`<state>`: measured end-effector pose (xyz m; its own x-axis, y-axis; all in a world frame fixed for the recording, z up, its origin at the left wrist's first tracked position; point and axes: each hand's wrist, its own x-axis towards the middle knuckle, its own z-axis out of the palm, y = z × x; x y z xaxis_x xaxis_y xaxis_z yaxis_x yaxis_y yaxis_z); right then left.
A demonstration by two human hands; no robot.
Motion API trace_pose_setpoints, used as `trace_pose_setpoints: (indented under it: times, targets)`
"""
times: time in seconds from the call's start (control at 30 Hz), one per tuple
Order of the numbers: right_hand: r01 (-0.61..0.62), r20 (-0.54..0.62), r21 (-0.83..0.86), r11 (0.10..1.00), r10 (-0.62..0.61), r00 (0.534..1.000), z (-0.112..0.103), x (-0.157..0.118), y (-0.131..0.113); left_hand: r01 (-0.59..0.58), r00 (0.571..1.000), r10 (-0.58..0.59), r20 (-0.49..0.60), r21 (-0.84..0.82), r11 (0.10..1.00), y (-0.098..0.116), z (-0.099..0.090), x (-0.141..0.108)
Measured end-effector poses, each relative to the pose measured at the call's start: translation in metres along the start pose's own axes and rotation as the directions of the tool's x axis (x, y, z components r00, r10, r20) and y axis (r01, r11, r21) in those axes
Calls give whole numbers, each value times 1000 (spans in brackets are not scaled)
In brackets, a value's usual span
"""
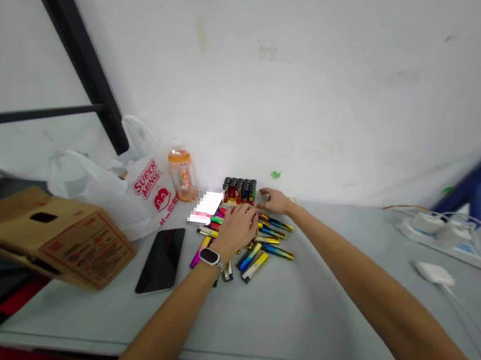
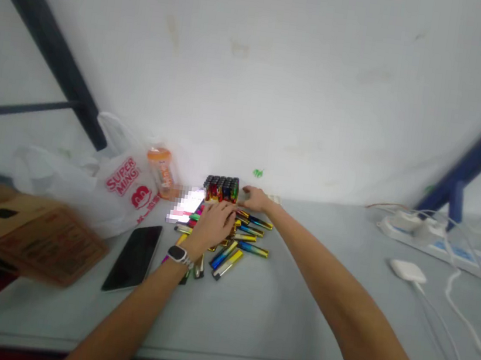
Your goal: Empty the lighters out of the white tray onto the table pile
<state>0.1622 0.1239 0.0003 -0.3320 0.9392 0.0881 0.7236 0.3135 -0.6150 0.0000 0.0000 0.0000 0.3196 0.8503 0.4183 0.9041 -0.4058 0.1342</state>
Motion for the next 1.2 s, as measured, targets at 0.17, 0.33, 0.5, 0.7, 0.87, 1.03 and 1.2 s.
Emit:
trace_pose_setpoints:
  times: [0.17, 0.33, 0.5, 0.7, 0.87, 1.03, 1.2]
  targets:
    - [34, -2, 39, 999, -34, 999, 10, 21, -7, 235, 970, -238, -42, -60, 970, -19, -9, -2]
    - [-12, -38, -20, 1000, 11, 999, 11, 23, -10, 386, 892, -426, -151, -238, 892, -28, 3, 5]
    - [17, -60, -133, 991, -26, 998, 10, 21, -10, 425, 838, -512, -187, -363, 829, -36, 10, 10]
    - [68, -66, -275, 959, -89, 994, 15, 19, -5, 529, 788, -614, -41, -465, 710, -42, -2, 25]
    - [74, -92, -307, 949, -107, 990, 22, 20, 1, 591, 752, -650, 114, -554, 587, -44, -10, 40]
    - [123, -83, -282, 951, -152, 985, 20, 21, 10, 573, 769, -626, 133, -579, 580, -45, -6, 40]
    - [124, -72, -280, 952, -150, 986, 15, 17, 17, 548, 788, -598, 147, -609, 573, -46, -1, 40]
